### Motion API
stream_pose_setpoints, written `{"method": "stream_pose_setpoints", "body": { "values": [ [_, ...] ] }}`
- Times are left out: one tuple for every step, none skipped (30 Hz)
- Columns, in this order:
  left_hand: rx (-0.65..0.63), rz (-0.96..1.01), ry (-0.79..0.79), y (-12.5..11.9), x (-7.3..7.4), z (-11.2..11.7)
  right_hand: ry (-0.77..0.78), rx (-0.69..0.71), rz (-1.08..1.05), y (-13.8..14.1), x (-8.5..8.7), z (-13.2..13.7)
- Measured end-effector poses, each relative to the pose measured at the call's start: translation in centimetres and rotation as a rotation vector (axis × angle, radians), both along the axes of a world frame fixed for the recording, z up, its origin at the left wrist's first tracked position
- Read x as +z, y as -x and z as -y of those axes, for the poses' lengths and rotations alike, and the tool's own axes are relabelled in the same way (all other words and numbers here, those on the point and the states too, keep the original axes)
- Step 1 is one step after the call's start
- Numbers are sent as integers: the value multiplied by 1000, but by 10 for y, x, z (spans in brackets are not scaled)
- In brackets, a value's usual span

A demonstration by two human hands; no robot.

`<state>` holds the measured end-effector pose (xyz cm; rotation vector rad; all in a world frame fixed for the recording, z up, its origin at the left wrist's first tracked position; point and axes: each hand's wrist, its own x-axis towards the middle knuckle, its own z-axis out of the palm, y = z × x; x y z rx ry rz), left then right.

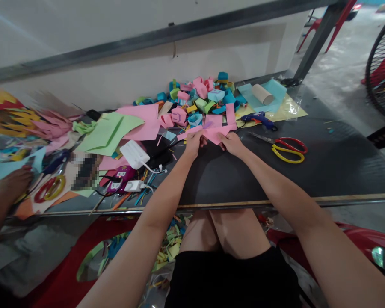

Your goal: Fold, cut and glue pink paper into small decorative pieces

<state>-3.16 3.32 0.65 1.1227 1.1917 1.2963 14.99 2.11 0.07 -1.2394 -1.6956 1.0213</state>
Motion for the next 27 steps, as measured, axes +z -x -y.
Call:
{"method": "stream_pose_setpoints", "body": {
  "values": [
    [13,8,3,0,0,0,2,-3,-1,1,0,0],
    [24,16,3,1,-1,0,4,-8,-6,2,1,1],
    [34,25,1,1,-1,0,7,-12,-15,3,2,2],
    [44,35,-2,0,-2,0,10,-12,-23,4,3,3],
    [52,46,-5,0,-2,0,12,-11,-31,5,4,3],
    [59,57,-7,-1,-2,0,15,-8,-38,5,5,4],
    [70,68,-5,-1,-2,0,20,-7,-44,5,5,4],
    [84,79,0,0,-2,0,27,-11,-50,5,5,4],
    [100,94,2,1,-1,-1,38,-22,-57,4,5,4],
    [118,111,5,2,-1,-2,50,-38,-67,3,5,4],
    [135,131,5,4,0,-3,63,-52,-78,2,4,3],
    [153,151,2,5,1,-4,73,-64,-91,1,4,2],
    [165,167,-3,7,1,-5,80,-75,-107,0,3,1],
    [171,174,-9,8,2,-6,87,-84,-124,-1,3,0],
    [167,173,-15,9,2,-6,95,-92,-138,-1,2,-1],
    [151,163,-22,9,1,-6,102,-101,-148,-1,2,-1],
    [125,147,-31,9,1,-6,108,-110,-152,-1,1,-2],
    [94,124,-36,8,0,-5,110,-114,-152,-1,1,-2],
    [63,94,-40,6,-1,-5,109,-110,-149,-1,0,-2],
    [33,59,-42,5,-2,-4,101,-104,-147,-1,0,-3],
    [6,20,-46,4,-2,-4,92,-93,-143,-1,0,-2],
    [-15,-19,-51,3,-3,-4,83,-80,-139,-1,0,-2],
    [-30,-55,-57,2,-3,-3,74,-69,-134,-2,0,-2],
    [-41,-83,-63,2,-3,-3,68,-61,-130,-2,0,-1],
    [-47,-101,-68,2,-2,-3,65,-58,-128,-2,0,-1],
    [-46,-108,-71,2,-2,-2,64,-58,-127,-3,0,0],
    [-38,-107,-71,1,-1,-2,66,-61,-131,-3,1,0]
  ]
}}
